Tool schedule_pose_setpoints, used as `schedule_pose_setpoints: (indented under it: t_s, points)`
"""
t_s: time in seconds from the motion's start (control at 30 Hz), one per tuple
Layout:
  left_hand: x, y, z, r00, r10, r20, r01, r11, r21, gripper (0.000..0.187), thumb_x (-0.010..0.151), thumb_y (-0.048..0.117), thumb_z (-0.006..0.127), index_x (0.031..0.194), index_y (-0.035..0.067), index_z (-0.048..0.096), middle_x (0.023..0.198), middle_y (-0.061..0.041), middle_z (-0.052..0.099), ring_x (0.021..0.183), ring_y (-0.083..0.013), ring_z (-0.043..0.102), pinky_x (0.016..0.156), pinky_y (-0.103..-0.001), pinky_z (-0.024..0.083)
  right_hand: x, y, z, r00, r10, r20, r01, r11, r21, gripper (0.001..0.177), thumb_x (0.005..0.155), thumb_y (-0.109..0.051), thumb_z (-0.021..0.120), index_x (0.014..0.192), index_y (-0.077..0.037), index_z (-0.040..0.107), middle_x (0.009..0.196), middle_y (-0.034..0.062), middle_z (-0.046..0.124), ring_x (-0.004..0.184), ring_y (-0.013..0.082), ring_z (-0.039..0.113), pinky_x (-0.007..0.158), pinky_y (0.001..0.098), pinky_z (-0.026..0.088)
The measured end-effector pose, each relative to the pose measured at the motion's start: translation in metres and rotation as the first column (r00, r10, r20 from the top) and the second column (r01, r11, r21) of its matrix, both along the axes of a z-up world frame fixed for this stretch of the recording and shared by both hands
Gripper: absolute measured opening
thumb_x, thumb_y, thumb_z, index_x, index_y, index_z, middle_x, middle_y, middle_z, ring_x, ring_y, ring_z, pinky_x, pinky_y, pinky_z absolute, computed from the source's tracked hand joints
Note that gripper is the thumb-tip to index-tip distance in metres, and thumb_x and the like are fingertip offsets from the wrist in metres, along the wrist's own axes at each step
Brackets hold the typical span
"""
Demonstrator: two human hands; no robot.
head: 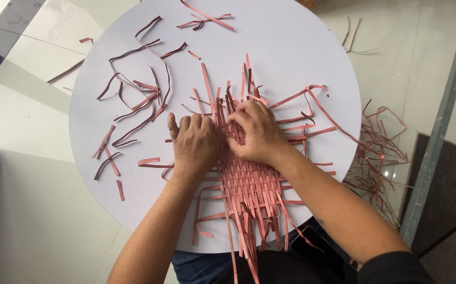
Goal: The person is weaving thin pink plastic strips together on a white table to create a rectangular mat.
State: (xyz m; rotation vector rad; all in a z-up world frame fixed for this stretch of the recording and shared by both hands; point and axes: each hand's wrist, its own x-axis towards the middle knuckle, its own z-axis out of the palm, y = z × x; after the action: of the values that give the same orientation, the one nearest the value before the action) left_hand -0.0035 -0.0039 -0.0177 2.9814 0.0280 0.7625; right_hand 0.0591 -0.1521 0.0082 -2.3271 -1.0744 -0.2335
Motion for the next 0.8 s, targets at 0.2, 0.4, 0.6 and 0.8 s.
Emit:
schedule_pose_setpoints:
  t_s: [0.2, 0.4, 0.6, 0.8]
  points:
    - [-0.005, -0.004, 0.01, 1.0, -0.028, -0.005, 0.028, 1.0, -0.008, 0.012, 0.07, 0.018, 0.048, 0.078, 0.01, 0.047, 0.072, -0.01, 0.046, 0.076, -0.0266, 0.05, 0.098, -0.048, 0.01, -0.008, -0.022, 0.011, 0.991, -0.113, 0.066, 0.121, 0.984, -0.135, 0.054, 0.067, -0.063, 0.053, 0.096, -0.017, 0.05, 0.093, 0.0087, 0.045, 0.095, 0.0281, 0.043, 0.082, 0.0408, 0.035]
    - [-0.002, -0.005, 0.007, 0.978, -0.206, -0.022, 0.207, 0.976, 0.064, 0.014, 0.068, 0.021, 0.05, 0.079, 0.013, 0.05, 0.076, -0.006, 0.044, 0.079, -0.0238, 0.049, 0.086, -0.042, 0.033, -0.004, -0.02, -0.007, 0.978, -0.134, 0.158, 0.164, 0.968, -0.19, 0.056, 0.064, -0.068, 0.053, 0.095, -0.022, 0.048, 0.089, 0.0032, 0.045, 0.098, 0.0272, 0.044, 0.084, 0.0434, 0.034]
    - [-0.002, -0.016, 0.025, 0.941, -0.155, -0.301, 0.165, 0.986, 0.01, 0.023, 0.071, 0.013, 0.043, 0.093, 0.01, 0.052, 0.083, -0.007, 0.045, 0.085, -0.0254, 0.05, 0.083, -0.039, 0.036, -0.004, -0.019, -0.007, 0.969, -0.15, 0.194, 0.183, 0.969, -0.168, 0.052, 0.059, -0.064, 0.056, 0.091, -0.024, 0.048, 0.084, -0.0002, 0.042, 0.095, 0.0227, 0.043, 0.082, 0.0397, 0.033]
    - [-0.011, -0.023, 0.033, 0.917, -0.122, -0.379, 0.077, 0.988, -0.131, 0.023, 0.083, 0.027, 0.038, 0.096, 0.012, 0.049, 0.088, -0.006, 0.04, 0.09, -0.0257, 0.045, 0.084, -0.037, 0.032, -0.004, -0.021, -0.007, 0.963, -0.126, 0.239, 0.169, 0.971, -0.171, 0.057, 0.048, -0.06, 0.059, 0.091, -0.025, 0.047, 0.084, -0.0003, 0.041, 0.094, 0.021, 0.041, 0.079, 0.0373, 0.032]
